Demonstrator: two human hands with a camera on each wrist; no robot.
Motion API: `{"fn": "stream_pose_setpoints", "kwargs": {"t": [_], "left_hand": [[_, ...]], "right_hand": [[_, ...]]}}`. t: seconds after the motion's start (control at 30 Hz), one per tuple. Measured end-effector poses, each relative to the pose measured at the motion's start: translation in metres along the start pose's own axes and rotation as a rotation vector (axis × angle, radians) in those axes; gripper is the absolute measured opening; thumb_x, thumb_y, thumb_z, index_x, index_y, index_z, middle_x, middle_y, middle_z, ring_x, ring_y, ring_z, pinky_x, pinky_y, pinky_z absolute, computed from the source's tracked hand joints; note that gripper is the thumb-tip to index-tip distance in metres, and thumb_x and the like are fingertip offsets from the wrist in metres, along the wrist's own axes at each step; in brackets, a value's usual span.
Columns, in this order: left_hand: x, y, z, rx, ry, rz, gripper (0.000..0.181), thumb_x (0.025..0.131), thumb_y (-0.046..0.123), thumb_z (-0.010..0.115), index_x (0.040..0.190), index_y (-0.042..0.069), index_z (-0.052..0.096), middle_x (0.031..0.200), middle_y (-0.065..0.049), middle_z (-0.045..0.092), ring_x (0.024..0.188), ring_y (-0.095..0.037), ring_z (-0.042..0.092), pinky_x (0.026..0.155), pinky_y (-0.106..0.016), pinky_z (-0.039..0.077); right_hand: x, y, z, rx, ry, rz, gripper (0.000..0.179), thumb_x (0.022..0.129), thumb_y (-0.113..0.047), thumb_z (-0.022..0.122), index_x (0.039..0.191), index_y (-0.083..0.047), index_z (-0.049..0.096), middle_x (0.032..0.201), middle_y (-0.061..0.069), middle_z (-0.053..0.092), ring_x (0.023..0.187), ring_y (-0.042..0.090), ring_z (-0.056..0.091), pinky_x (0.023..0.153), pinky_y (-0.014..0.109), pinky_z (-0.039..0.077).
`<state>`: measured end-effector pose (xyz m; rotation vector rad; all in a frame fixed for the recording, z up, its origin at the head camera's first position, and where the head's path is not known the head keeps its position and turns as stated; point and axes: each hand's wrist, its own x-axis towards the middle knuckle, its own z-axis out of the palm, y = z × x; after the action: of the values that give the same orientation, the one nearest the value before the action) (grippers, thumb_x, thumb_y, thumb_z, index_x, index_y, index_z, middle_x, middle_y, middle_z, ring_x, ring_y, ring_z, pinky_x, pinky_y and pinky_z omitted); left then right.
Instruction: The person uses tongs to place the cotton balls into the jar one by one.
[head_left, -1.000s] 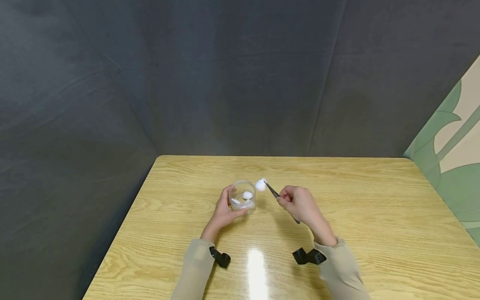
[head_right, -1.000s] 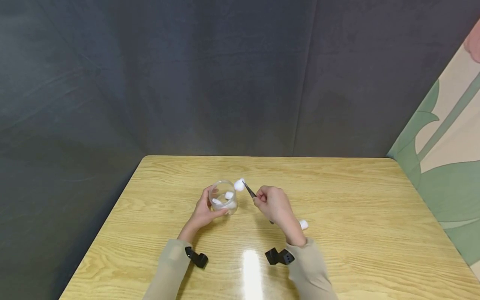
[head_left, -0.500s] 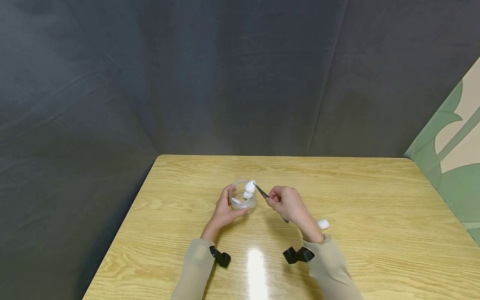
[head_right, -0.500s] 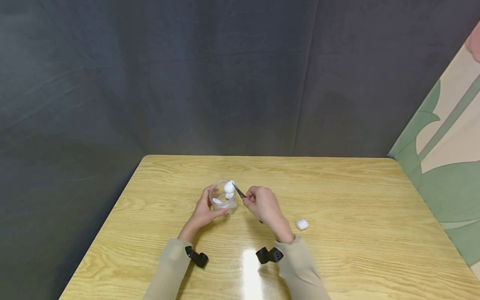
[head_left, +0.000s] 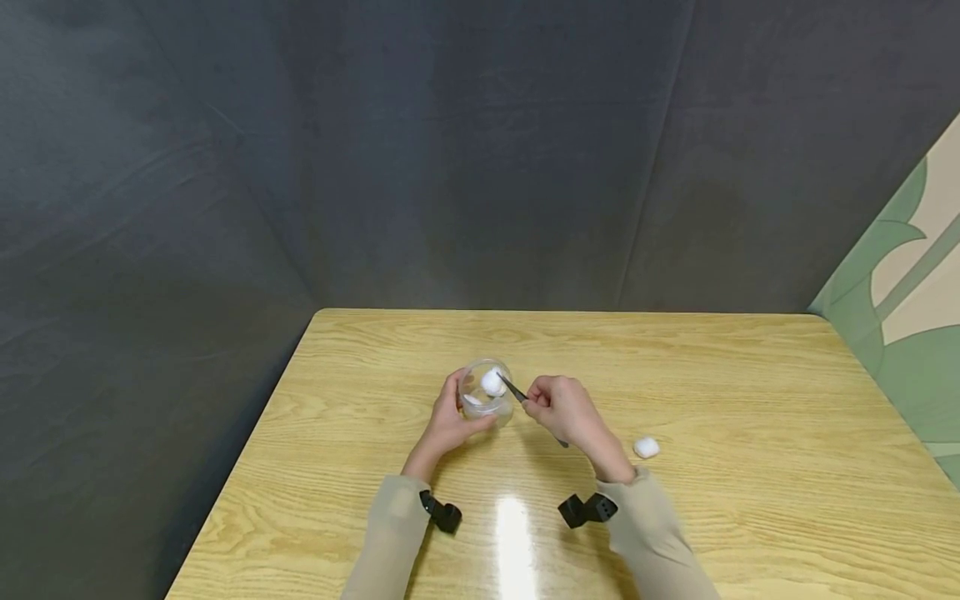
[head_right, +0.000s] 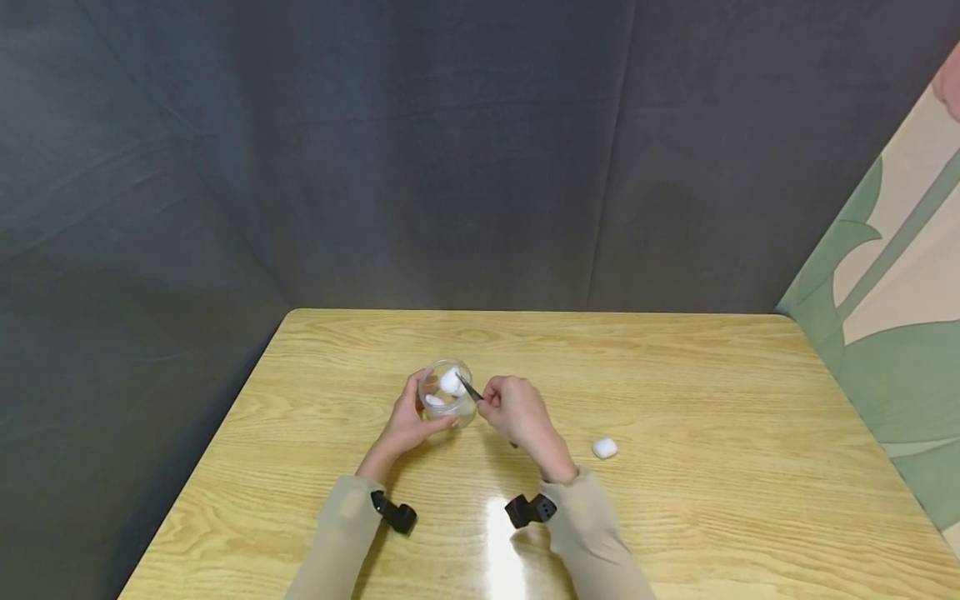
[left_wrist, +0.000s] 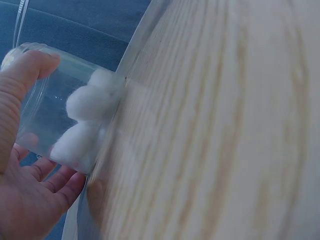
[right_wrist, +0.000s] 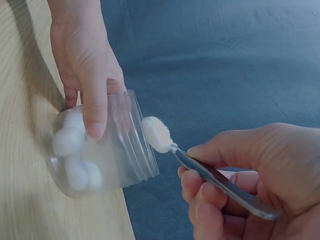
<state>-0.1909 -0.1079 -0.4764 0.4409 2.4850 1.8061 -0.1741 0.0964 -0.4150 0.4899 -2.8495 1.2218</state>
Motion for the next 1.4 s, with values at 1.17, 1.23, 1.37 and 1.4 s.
{"fn": "stream_pose_setpoints", "kwargs": {"t": [1.17,1.23,1.37,1.4], "left_hand": [[-0.0008,-0.0001,0.0009,0.015,0.011,0.003,0.079,0.075,0.002,0.076,0.138,-0.007,0.03,0.136,-0.029,0.039,0.122,-0.044,0.039,0.092,-0.049,0.036],[-0.0009,-0.0002,0.001,0.016,0.011,0.006,0.079,0.075,0.003,0.076,0.138,-0.007,0.03,0.136,-0.029,0.039,0.122,-0.044,0.039,0.092,-0.049,0.036],[-0.0013,-0.0005,0.0009,0.016,0.009,0.004,0.079,0.076,0.003,0.076,0.138,-0.006,0.029,0.137,-0.029,0.038,0.123,-0.044,0.038,0.093,-0.051,0.035],[-0.0014,-0.0007,0.0009,0.016,0.009,0.005,0.079,0.076,0.003,0.075,0.138,-0.006,0.029,0.137,-0.029,0.038,0.123,-0.044,0.038,0.093,-0.051,0.035]], "right_hand": [[-0.0007,-0.0023,0.0023,-0.023,-0.036,0.052,0.013,0.082,-0.007,0.067,0.071,-0.006,0.061,0.061,-0.001,0.054,0.052,0.009,0.044,0.049,0.024,0.037],[-0.0016,-0.0025,0.0012,-0.024,-0.033,0.051,0.013,0.082,-0.008,0.067,0.071,-0.006,0.061,0.061,-0.002,0.054,0.052,0.009,0.044,0.049,0.024,0.038],[-0.0038,-0.0032,-0.0002,-0.028,-0.027,0.064,0.013,0.082,-0.009,0.068,0.071,-0.006,0.061,0.062,-0.003,0.054,0.052,0.009,0.045,0.05,0.024,0.038],[-0.0044,-0.0032,-0.0005,-0.03,-0.025,0.069,0.013,0.082,-0.009,0.068,0.071,-0.006,0.061,0.062,-0.003,0.054,0.052,0.009,0.045,0.05,0.024,0.038]]}}
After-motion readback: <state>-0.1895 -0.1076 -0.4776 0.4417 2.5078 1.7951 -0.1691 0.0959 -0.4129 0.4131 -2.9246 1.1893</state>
